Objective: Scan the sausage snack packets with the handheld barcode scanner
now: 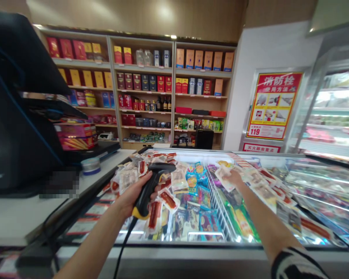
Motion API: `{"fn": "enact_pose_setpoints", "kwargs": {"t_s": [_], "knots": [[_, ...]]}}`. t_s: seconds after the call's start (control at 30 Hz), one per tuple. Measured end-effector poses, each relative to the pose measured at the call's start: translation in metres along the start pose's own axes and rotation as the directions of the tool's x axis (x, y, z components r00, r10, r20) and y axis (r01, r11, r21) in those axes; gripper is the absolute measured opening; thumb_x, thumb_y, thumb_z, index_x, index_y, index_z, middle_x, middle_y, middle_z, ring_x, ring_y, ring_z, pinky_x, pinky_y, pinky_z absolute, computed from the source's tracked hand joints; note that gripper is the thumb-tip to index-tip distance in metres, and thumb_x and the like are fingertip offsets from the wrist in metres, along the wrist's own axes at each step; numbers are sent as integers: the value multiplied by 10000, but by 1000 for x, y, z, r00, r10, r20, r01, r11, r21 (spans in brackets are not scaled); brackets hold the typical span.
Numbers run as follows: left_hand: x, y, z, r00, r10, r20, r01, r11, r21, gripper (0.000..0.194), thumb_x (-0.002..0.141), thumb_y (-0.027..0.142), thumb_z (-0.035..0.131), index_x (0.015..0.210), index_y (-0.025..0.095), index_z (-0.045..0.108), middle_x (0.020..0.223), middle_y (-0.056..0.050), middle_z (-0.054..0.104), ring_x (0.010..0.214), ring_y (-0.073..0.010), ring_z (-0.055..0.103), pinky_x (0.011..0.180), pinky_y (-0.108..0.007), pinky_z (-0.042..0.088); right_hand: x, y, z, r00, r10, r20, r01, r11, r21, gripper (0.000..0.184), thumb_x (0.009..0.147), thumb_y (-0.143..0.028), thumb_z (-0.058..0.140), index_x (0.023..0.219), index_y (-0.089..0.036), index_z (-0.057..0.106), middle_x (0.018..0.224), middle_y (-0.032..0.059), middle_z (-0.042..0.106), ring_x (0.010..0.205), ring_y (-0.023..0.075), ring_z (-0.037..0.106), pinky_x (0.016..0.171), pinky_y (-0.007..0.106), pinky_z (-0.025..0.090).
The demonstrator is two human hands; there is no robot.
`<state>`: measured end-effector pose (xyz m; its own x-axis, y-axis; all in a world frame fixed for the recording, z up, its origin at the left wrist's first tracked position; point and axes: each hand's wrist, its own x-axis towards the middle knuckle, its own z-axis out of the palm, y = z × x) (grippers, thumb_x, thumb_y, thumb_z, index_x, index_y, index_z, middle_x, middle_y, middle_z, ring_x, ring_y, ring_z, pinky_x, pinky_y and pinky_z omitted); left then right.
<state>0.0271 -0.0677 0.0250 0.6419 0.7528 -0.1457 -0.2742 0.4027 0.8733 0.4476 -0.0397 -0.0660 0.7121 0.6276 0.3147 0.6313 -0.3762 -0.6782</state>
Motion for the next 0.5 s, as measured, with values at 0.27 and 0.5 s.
{"fn": "enact_pose_setpoints", "kwargs": {"t_s": [0.27, 0.5], "knots": [[-34, 7, 6, 995, 53, 88, -48, 997, -54, 330, 733, 438, 446, 787, 120, 512, 568, -11, 516, 409, -74, 464, 393, -202, 397, -78, -92, 49, 994, -109, 22, 75, 801, 594, 395, 535, -381, 571, 846, -144, 515, 726, 36, 603, 632, 174, 560, 535, 263, 418], [-50, 8, 13, 976, 62, 210, -38, 992, -116, 341, 740, 434, 439, 825, 114, 519, 577, -11, 506, 420, -69, 449, 405, -191, 365, -108, -124, 69, 987, -157, 25, 100, 734, 672, 375, 524, -392, 578, 807, -162, 492, 707, 23, 592, 633, 171, 546, 551, 258, 418]]}}
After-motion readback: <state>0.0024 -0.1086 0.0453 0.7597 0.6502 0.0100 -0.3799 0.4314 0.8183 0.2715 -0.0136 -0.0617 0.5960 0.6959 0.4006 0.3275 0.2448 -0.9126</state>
